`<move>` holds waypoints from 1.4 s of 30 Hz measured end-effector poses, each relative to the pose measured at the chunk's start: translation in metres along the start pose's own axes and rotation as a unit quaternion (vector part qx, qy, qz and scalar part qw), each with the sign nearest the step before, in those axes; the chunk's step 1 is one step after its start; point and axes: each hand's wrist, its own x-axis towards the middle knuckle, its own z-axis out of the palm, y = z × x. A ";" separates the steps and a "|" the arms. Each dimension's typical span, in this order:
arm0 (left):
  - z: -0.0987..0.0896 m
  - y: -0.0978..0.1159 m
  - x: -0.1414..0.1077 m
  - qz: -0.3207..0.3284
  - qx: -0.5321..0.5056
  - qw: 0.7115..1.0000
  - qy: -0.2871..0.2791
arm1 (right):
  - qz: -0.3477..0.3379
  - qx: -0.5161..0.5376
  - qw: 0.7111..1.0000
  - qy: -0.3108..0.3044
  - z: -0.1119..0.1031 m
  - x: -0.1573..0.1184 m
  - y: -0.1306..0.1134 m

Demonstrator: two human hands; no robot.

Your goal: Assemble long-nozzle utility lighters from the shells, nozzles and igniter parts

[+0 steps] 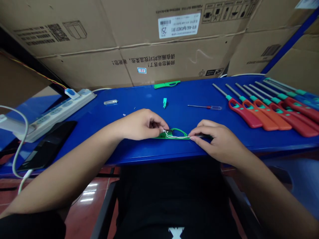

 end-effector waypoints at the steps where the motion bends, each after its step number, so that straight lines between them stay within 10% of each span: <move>1: 0.000 -0.001 0.000 -0.014 -0.020 1.000 -0.003 | -0.001 0.000 1.000 0.001 0.000 0.000 0.000; 10: 0.006 0.000 0.005 -0.063 -0.017 0.998 0.024 | -0.001 -0.006 1.000 0.003 0.001 -0.001 0.000; 42: 0.018 0.007 -0.004 0.143 0.326 0.934 0.040 | 0.000 -0.015 1.000 0.000 0.001 -0.001 0.000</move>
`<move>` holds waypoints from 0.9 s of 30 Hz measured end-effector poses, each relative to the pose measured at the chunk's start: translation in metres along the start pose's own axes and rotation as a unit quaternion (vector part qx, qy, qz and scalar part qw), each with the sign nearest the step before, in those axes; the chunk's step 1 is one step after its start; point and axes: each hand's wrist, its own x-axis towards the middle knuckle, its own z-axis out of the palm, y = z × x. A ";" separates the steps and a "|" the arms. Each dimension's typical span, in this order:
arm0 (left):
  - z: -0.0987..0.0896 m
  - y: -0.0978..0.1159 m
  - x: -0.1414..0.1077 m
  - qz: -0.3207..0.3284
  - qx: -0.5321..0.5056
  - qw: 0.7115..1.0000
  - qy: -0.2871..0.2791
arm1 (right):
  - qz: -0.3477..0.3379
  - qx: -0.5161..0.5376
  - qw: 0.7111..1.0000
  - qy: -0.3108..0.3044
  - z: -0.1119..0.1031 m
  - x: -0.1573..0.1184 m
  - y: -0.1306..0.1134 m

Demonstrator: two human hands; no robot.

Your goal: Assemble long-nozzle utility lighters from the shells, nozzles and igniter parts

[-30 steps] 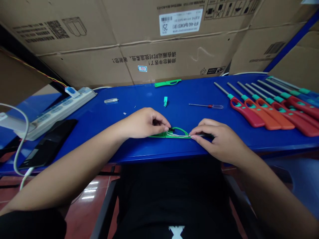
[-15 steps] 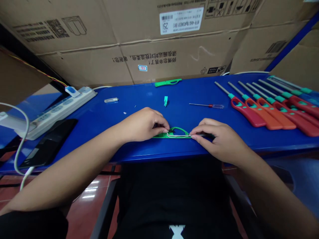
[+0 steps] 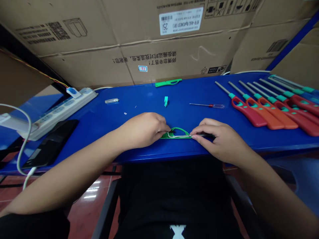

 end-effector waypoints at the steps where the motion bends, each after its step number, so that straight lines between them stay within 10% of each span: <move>1: 0.000 0.000 -0.001 0.001 -0.002 1.000 -0.004 | -0.002 0.001 1.000 0.000 0.000 0.000 0.000; 11: -0.003 -0.003 -0.010 0.009 0.001 0.999 -0.042 | 0.002 -0.003 1.000 -0.004 -0.001 -0.001 0.000; 27: 0.013 -0.004 -0.003 0.054 -0.061 0.995 0.056 | -0.057 -0.033 0.997 -0.038 -0.008 0.007 -0.008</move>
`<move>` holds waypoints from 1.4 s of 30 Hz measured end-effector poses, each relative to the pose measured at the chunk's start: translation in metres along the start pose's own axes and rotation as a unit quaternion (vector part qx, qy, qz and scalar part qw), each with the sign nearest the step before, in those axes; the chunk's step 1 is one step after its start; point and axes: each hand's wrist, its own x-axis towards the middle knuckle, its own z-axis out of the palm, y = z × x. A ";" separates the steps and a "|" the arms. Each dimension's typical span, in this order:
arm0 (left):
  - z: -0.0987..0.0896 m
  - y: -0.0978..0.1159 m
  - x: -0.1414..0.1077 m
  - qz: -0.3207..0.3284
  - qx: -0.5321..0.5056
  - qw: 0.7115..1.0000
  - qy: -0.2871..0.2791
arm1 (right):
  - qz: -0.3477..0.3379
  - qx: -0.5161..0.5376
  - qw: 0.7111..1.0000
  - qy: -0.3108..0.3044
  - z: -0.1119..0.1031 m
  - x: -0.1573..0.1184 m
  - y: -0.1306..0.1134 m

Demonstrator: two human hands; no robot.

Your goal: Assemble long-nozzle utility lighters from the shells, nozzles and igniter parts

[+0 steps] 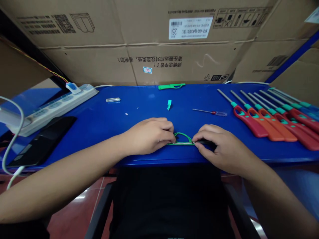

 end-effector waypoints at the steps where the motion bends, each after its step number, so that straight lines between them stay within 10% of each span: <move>1: 0.000 0.000 0.000 0.001 0.006 1.000 0.001 | -0.008 0.002 1.000 -0.001 0.001 0.000 -0.001; 42: 0.008 0.015 0.010 -0.161 -0.193 0.968 0.010 | 0.014 0.049 0.999 0.019 0.020 0.014 -0.015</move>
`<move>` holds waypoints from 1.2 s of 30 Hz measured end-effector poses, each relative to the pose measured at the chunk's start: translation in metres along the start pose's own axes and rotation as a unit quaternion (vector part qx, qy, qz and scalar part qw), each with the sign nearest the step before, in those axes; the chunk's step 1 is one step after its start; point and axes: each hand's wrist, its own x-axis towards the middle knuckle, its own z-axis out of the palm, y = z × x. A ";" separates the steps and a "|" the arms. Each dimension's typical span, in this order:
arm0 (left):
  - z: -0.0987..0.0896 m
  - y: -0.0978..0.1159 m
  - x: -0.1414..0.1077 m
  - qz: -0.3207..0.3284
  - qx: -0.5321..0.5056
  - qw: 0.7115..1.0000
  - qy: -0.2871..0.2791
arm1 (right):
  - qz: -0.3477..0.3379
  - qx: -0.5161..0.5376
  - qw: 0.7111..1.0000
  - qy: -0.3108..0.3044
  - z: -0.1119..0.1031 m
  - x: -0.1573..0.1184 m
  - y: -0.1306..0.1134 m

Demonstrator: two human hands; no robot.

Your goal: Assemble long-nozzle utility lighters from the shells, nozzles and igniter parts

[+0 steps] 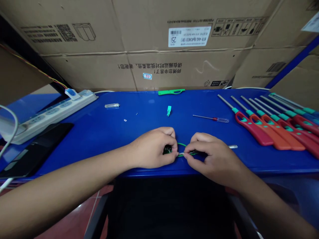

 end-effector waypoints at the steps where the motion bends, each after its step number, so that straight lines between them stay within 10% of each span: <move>1: 0.000 0.000 0.000 -0.004 0.000 1.000 0.000 | 0.001 0.001 1.000 0.003 0.000 0.000 -0.001; 29: 0.020 0.031 -0.017 -0.016 0.185 0.982 0.030 | 0.067 0.039 0.996 -0.043 -0.005 0.007 -0.009; 36: 0.040 0.029 -0.037 -0.017 0.204 0.971 0.121 | 0.031 0.031 0.996 -0.074 -0.010 0.009 -0.007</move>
